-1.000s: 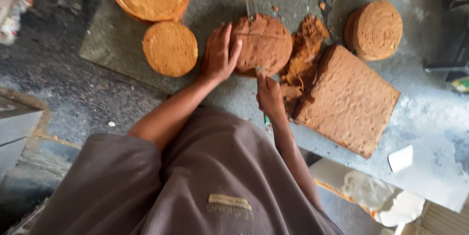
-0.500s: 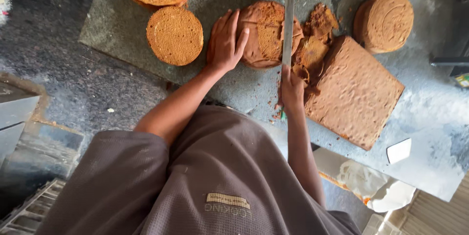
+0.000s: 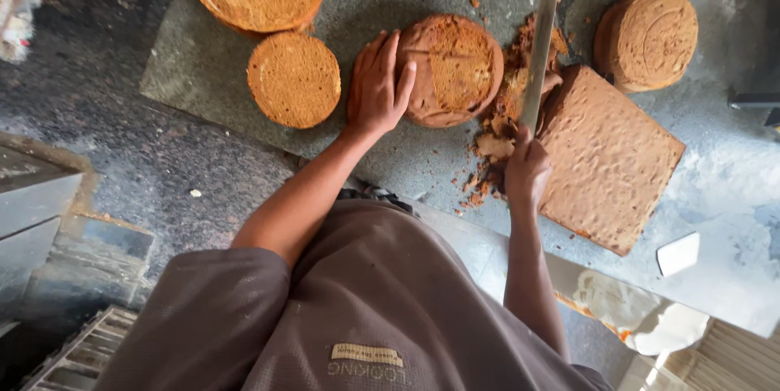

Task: The person trims the outer brown crust from round sponge cakes using a knife on a stone work surface. They shave off layers by hand and with the knife, then walk through the production area past an industrial mixer and racks of dough.

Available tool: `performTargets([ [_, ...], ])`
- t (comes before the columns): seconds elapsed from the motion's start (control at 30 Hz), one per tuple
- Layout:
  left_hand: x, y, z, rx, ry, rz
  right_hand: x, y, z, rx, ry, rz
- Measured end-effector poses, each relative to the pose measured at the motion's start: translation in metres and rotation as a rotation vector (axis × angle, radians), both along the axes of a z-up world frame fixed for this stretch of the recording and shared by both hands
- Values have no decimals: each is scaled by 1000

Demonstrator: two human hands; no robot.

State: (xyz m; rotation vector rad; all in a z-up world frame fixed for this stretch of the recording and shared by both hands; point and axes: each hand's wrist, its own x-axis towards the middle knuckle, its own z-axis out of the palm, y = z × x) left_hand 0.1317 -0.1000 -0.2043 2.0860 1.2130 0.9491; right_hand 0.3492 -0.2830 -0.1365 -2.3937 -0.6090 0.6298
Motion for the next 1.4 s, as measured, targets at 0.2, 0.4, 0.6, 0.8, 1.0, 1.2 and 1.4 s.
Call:
performTargets([
  [0.2, 2, -3, 1, -7, -9, -3, -26, 18, -27, 106, 358, 97],
  [0.4, 3, -3, 0, -11, -3, 1, -57, -7, -10, -29, 375, 105],
  [0.6, 2, -6, 5, -11, -12, -10, -52, 16, -18, -66, 129, 234],
  [0.8, 2, -9, 1, -6, -15, 3, -77, 20, 1, -145, 263, 168],
  [1.0, 9, 0, -12, 16, -20, 19, -89, 13, -7, -152, 172, 283],
  [1.2, -13, -24, 15, -108, -232, 65, -37, 11, -38, 286, -16, 590],
  [1.4, -150, -207, 70, -229, -191, 263, -62, 25, 29, 296, -816, 927],
])
